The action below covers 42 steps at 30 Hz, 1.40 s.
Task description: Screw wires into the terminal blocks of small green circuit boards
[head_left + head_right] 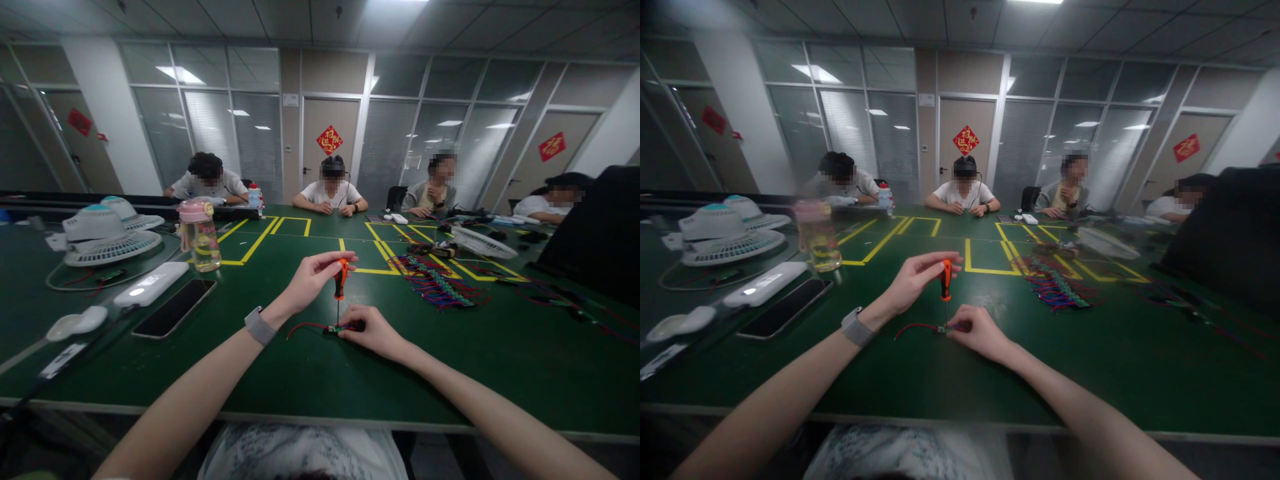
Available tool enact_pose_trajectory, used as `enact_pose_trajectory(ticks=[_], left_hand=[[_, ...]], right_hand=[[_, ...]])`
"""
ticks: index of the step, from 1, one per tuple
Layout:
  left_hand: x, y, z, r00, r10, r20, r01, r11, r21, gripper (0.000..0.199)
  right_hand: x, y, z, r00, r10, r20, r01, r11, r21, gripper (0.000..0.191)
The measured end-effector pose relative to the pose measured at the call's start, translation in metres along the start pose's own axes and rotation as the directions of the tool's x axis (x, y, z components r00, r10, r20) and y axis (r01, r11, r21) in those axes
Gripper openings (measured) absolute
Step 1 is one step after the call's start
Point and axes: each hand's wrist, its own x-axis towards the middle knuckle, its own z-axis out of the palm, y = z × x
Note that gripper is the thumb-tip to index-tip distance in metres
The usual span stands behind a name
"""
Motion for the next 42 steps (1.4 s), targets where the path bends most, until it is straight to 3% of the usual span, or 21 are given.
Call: enact_pose_trajectory(ticks=[8,14,16,19,21,23,27,29,35,40,42], left_hand=[[-0.0005,-0.0034,0.0029,0.987,0.089,-0.131,-0.064,0.981,0.182,0.023],[-0.0001,-0.0005,0.0038,0.997,-0.072,-0.014,0.069,0.982,-0.178,0.032],[-0.0004,-0.0008,0.0034,0.997,-0.047,-0.067,0.041,0.995,-0.091,0.031],[-0.0017,-0.0019,0.0042,0.976,0.12,-0.182,-0.08,0.974,0.214,0.026],[-0.0031,-0.002,0.0057,0.948,0.244,-0.203,-0.15,0.909,0.389,0.021],[-0.0042,-0.0011,0.0072,0.943,0.28,-0.183,-0.176,0.88,0.441,0.019],[-0.0036,0.0001,0.0071,0.992,0.088,-0.095,-0.071,0.983,0.168,0.033],[-0.0023,-0.001,0.0052,0.995,0.025,-0.099,-0.015,0.995,0.102,0.036],[-0.0006,-0.0044,0.0017,0.971,0.161,-0.178,-0.099,0.944,0.315,0.025],[-0.0015,-0.0021,0.005,0.995,0.053,-0.087,-0.043,0.993,0.114,0.034],[-0.0016,-0.0024,0.0058,0.994,0.048,-0.099,-0.037,0.993,0.113,0.033]], right_hand=[[0.0001,0.0036,0.0009,1.0,0.002,0.0,-0.002,1.0,0.005,0.01],[-0.0004,0.0016,0.0005,1.0,-0.002,0.003,0.002,1.0,0.001,0.01],[-0.0006,0.0014,0.0008,1.0,0.005,0.0,-0.005,1.0,-0.006,0.01],[-0.0009,0.0025,0.0018,1.0,0.0,-0.009,-0.001,1.0,-0.02,0.01],[-0.001,0.0037,0.0024,1.0,-0.006,-0.017,0.005,1.0,-0.026,0.01],[-0.0011,0.0047,0.0028,1.0,-0.015,-0.023,0.014,1.0,-0.028,0.01],[-0.0014,0.0042,0.0025,1.0,-0.023,-0.021,0.022,0.999,-0.039,0.009],[-0.0015,0.0029,0.0021,1.0,-0.021,-0.018,0.02,0.999,-0.044,0.01],[-0.0019,0.0006,0.0019,1.0,-0.017,-0.018,0.016,0.998,-0.055,0.01],[-0.0022,0.0012,0.0024,0.999,-0.028,-0.029,0.026,0.998,-0.055,0.01],[-0.0022,0.0014,0.0026,0.999,-0.027,-0.033,0.026,0.998,-0.053,0.01]])
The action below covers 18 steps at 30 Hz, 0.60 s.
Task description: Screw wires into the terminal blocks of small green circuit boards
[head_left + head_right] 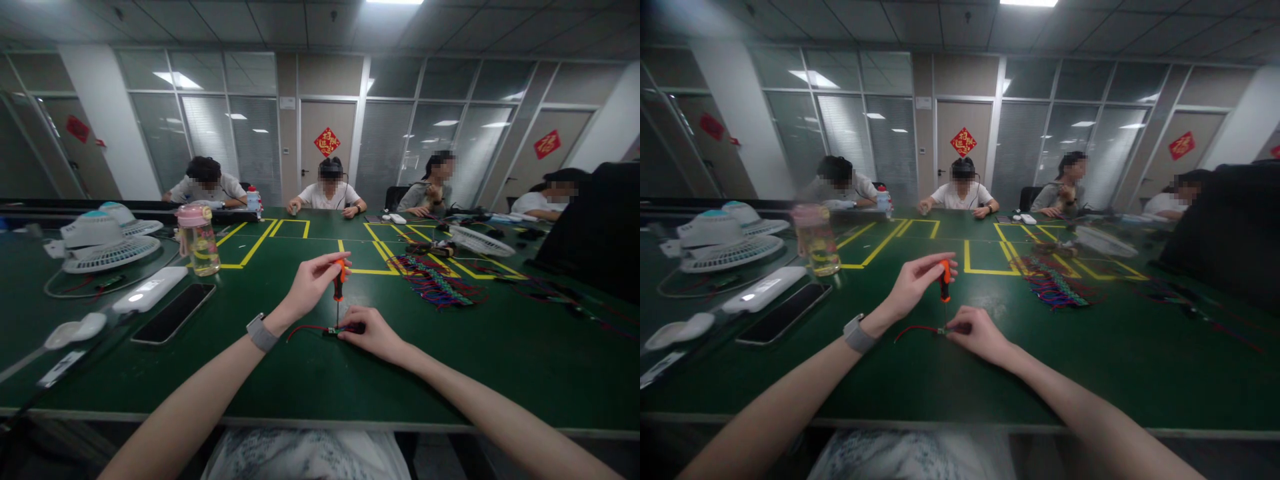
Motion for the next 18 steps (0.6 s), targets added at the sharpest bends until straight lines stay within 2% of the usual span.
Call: enact_pose_trajectory(ticks=[4,6,8,11,13,15,18], left_hand=[[0.0,-0.0004,0.0004,0.993,0.098,-0.063,-0.088,0.986,0.142,0.021],[0.0,0.0005,0.0004,0.991,0.111,-0.069,-0.098,0.981,0.165,0.02],[-0.0001,0.0014,0.0004,0.995,0.085,-0.042,-0.08,0.99,0.113,0.024],[-0.0003,0.0013,0.0002,1.0,0.004,0.019,-0.002,0.998,-0.066,0.032],[-0.0002,0.0003,-0.0001,1.0,-0.029,0.011,0.03,0.993,-0.118,0.034],[0.0003,-0.0008,-0.0006,0.999,-0.016,-0.03,0.014,0.997,-0.074,0.034],[0.0013,-0.0019,-0.0008,0.995,0.062,-0.082,-0.056,0.996,0.073,0.024]], right_hand=[[0.0002,0.0004,0.0002,1.0,-0.003,-0.004,0.003,1.0,0.0,0.01],[0.0003,0.0003,0.0001,1.0,-0.005,-0.001,0.005,1.0,-0.003,0.01],[0.0002,-0.0004,-0.0003,1.0,-0.004,0.002,0.004,1.0,-0.003,0.011],[0.0,-0.0016,-0.0007,1.0,0.004,0.002,-0.004,1.0,-0.002,0.012],[-0.0001,-0.002,-0.0007,1.0,0.005,0.0,-0.005,1.0,0.0,0.012],[-0.0002,-0.0017,-0.0005,1.0,0.005,0.0,-0.005,1.0,0.002,0.012],[0.0001,-0.001,-0.0003,1.0,0.006,0.004,-0.005,1.0,-0.003,0.011]])
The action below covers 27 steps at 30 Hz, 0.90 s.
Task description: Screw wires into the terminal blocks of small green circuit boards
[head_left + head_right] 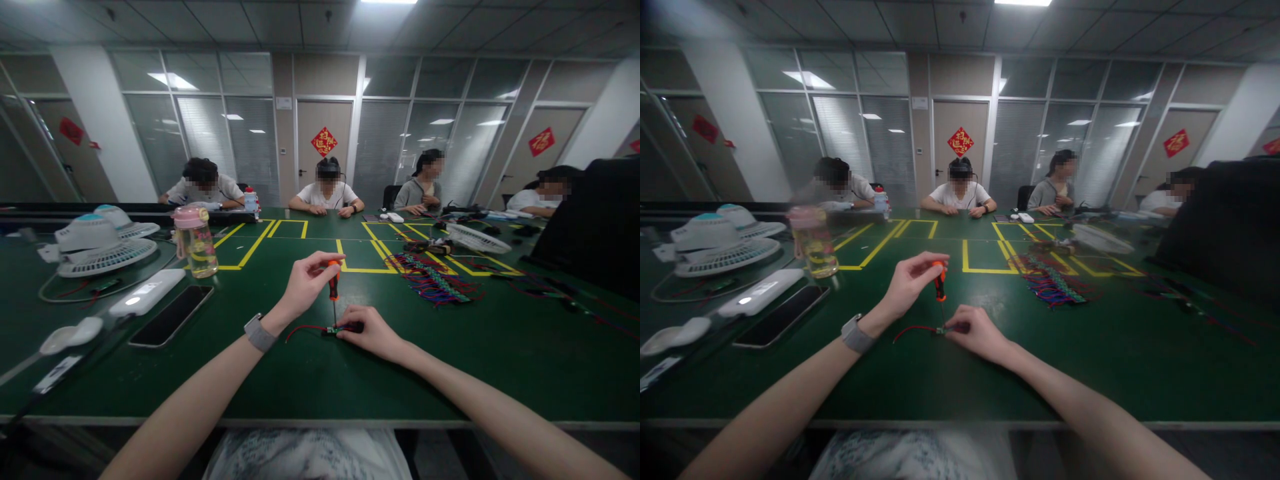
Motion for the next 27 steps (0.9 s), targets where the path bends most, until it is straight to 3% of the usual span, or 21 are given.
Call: enact_pose_trajectory(ticks=[5,10,18,24,27], left_hand=[[-0.0013,0.0025,0.0006,0.995,0.095,-0.02,-0.091,0.984,0.152,0.02],[-0.0046,0.0058,0.0023,0.996,0.042,0.076,-0.045,0.999,0.03,0.03],[-0.0042,0.003,0.0043,0.995,0.097,-0.004,-0.096,0.987,0.13,0.017],[-0.0039,0.0058,0.0044,0.993,-0.016,0.116,0.032,0.99,-0.138,0.03],[-0.0039,0.0052,0.0046,0.997,-0.028,0.068,0.034,0.996,-0.086,0.028]], right_hand=[[0.0003,0.0002,0.0,1.0,-0.001,0.009,0.001,1.0,-0.02,0.012],[-0.0001,0.0002,-0.0001,1.0,-0.001,0.007,0.001,1.0,-0.014,0.012],[0.0002,-0.0003,-0.0003,1.0,0.002,0.007,-0.002,1.0,-0.016,0.012],[-0.0003,-0.001,-0.0008,1.0,-0.005,0.007,0.006,1.0,-0.015,0.012],[-0.0002,-0.0007,-0.0005,1.0,-0.003,0.006,0.003,1.0,-0.013,0.012]])
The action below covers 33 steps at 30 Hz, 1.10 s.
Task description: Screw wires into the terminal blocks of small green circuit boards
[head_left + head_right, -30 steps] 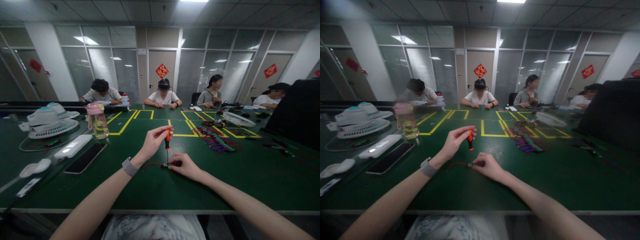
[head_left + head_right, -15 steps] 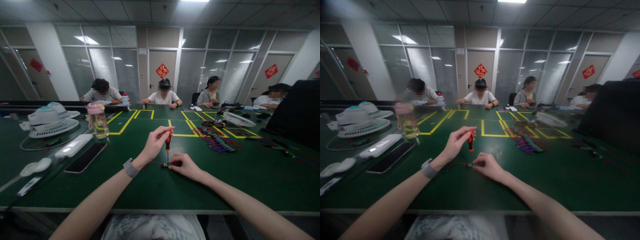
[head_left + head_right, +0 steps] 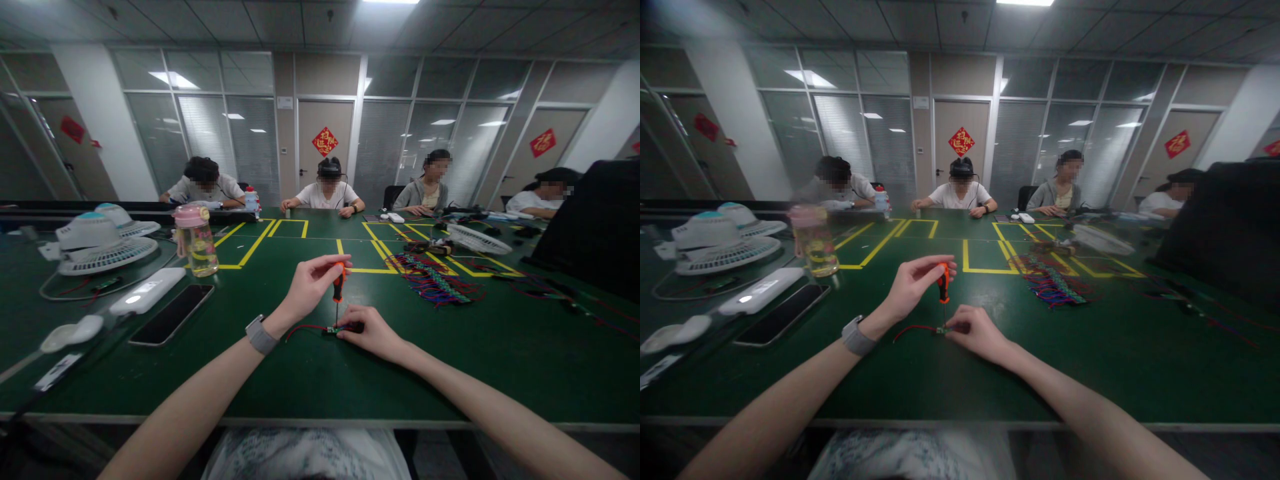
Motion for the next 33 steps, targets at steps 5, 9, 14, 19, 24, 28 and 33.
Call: enact_pose_trajectory(ticks=[5,9,14,19,24,28,33], left_hand=[[-0.0008,-0.0017,-0.0005,0.99,0.125,-0.07,-0.105,0.967,0.232,0.017],[-0.0014,-0.0014,0.0006,0.996,0.088,-0.012,-0.086,0.986,0.141,0.027],[0.0,-0.0036,0.0004,1.0,-0.002,-0.008,0.002,0.999,-0.047,0.031],[0.0012,-0.0054,-0.0038,0.989,0.113,-0.093,-0.09,0.971,0.221,0.016],[0.0004,-0.0032,-0.003,0.993,0.113,-0.037,-0.103,0.973,0.208,0.025],[-0.0001,-0.0029,0.0011,1.0,0.007,-0.009,-0.007,1.0,-0.021,0.033],[-0.0001,-0.0052,-0.0001,0.995,0.041,-0.095,-0.03,0.993,0.117,0.026]], right_hand=[[0.0005,-0.0002,0.0003,1.0,0.007,-0.002,-0.007,1.0,-0.022,0.012],[0.0001,-0.0017,-0.0007,1.0,0.007,0.0,-0.007,1.0,-0.02,0.011],[-0.0003,-0.0014,-0.0009,1.0,-0.008,0.003,0.008,1.0,-0.011,0.012],[0.0,-0.0006,-0.0006,1.0,-0.007,0.006,0.007,1.0,-0.021,0.013],[-0.0004,-0.0019,-0.0013,1.0,-0.01,0.003,0.01,1.0,-0.026,0.012],[-0.0007,-0.0015,-0.0016,1.0,-0.01,0.007,0.01,1.0,-0.016,0.012],[-0.0005,-0.0004,-0.0014,1.0,-0.012,0.011,0.012,1.0,-0.014,0.012]])
